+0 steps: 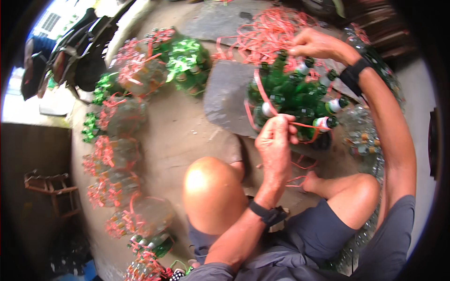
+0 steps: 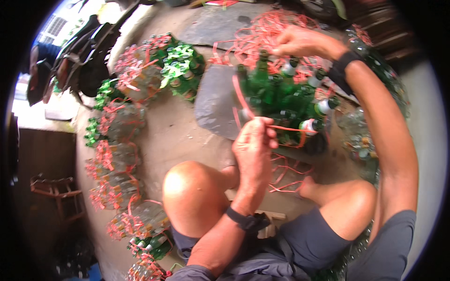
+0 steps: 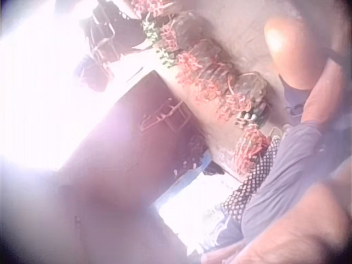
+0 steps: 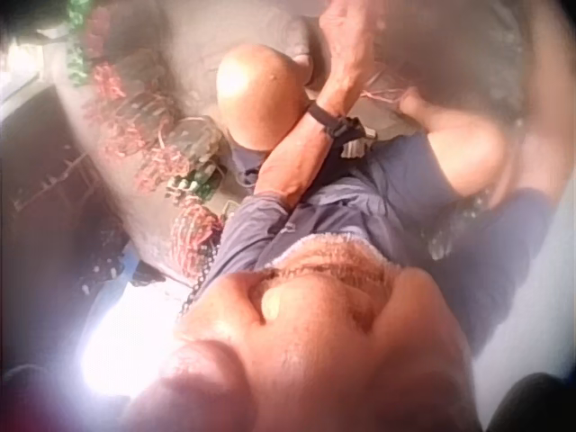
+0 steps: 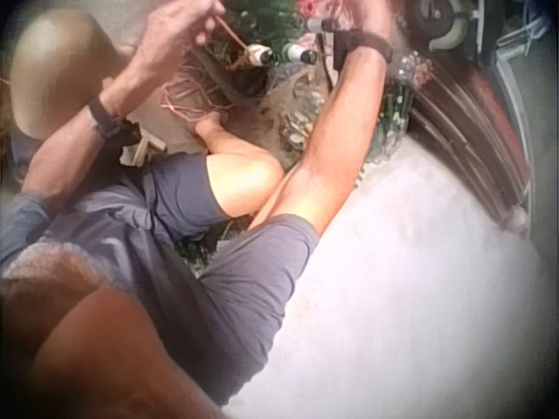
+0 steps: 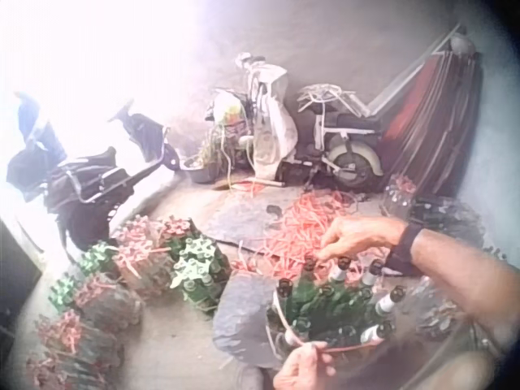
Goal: The person wraps a pink plastic ribbon around a group of green glass bottles, tying knots by hand to secure them together. They then add another bottle to the group and continue wrapping and knotting the ribbon around the bottle necks.
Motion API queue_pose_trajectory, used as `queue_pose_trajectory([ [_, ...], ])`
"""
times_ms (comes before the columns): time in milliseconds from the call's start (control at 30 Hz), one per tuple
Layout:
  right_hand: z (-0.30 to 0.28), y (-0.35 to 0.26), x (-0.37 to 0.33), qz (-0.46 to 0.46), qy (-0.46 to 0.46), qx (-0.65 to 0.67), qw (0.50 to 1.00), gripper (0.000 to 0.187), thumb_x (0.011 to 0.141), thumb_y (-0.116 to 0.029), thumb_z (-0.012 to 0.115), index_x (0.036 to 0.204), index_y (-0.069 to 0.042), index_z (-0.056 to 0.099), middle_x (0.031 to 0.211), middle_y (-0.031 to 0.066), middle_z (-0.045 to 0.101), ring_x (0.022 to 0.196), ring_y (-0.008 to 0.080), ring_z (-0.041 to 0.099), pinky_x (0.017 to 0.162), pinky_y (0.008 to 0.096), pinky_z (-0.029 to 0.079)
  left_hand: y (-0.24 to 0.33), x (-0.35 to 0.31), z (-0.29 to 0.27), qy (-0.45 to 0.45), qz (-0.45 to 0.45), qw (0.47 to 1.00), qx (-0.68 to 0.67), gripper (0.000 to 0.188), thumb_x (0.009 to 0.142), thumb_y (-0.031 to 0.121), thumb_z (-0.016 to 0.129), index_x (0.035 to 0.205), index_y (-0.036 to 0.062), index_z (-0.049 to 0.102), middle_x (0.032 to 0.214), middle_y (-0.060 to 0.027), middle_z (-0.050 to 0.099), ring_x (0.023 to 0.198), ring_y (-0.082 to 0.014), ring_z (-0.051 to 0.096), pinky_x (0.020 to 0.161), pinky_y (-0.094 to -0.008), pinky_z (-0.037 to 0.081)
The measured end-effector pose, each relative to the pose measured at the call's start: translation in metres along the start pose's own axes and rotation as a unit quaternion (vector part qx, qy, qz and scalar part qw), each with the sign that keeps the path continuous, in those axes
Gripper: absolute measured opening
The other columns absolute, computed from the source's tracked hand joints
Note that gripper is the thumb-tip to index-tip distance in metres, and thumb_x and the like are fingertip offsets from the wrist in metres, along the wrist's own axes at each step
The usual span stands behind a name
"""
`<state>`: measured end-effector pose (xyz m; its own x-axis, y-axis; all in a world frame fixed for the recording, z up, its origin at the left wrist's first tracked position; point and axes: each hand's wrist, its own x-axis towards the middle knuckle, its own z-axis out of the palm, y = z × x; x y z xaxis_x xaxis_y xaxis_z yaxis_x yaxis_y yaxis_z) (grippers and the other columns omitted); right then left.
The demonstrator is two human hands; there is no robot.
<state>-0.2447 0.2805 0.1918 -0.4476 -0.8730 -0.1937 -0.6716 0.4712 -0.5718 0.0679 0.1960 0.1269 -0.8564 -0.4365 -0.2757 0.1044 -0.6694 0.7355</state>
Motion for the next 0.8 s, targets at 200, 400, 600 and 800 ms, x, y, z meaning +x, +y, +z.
queue_pose_trajectory([
  [200,-0.002,-0.023,-0.018,0.041,0.031,0.006,0.999,0.042,0.095,-0.034,0.068,0.071,0.0,0.063,0.063,-0.0061,0.049,0.062,0.0066,0.044,0.056,0.0331,0.033,-0.003,0.002,0.001,-0.006,0.022,1.0,-0.007,0.025,0.109,0.023,0.06,0.106,0.0014,0.073,0.084,0.0004,0.065,0.067,-0.0057,0.055,0.061,-0.0205,0.044],
  [400,0.0,-0.011,-0.024,0.125,0.035,0.091,0.987,0.039,0.094,-0.035,0.068,0.077,0.0,0.071,0.069,-0.0028,0.061,0.07,0.007,0.052,0.063,0.029,0.041,-0.002,0.005,0.002,-0.005,0.026,1.0,0.007,0.025,0.109,0.024,0.06,0.107,0.0021,0.073,0.083,0.0018,0.064,0.067,-0.0046,0.052,0.06,-0.0206,0.043],
  [600,0.002,-0.009,-0.029,0.101,0.064,0.095,0.988,0.037,0.094,-0.032,0.066,0.077,0.0,0.071,0.067,-0.0029,0.06,0.066,0.0072,0.051,0.06,0.0296,0.04,-0.001,0.008,0.001,-0.005,0.023,1.0,0.015,0.024,0.109,0.024,0.06,0.107,0.0038,0.074,0.082,0.0037,0.063,0.066,-0.0037,0.052,0.061,-0.0199,0.043],
  [800,-0.003,-0.004,-0.066,0.146,0.066,0.094,0.983,0.037,0.093,-0.028,0.066,0.064,-0.005,0.06,0.059,-0.0071,0.048,0.057,0.004,0.042,0.051,0.0282,0.03,-0.011,0.005,0.012,-0.03,0.002,1.0,-0.006,0.024,0.109,0.025,0.061,0.108,0.0042,0.073,0.083,0.0045,0.063,0.068,-0.0032,0.051,0.062,-0.0194,0.042],
])
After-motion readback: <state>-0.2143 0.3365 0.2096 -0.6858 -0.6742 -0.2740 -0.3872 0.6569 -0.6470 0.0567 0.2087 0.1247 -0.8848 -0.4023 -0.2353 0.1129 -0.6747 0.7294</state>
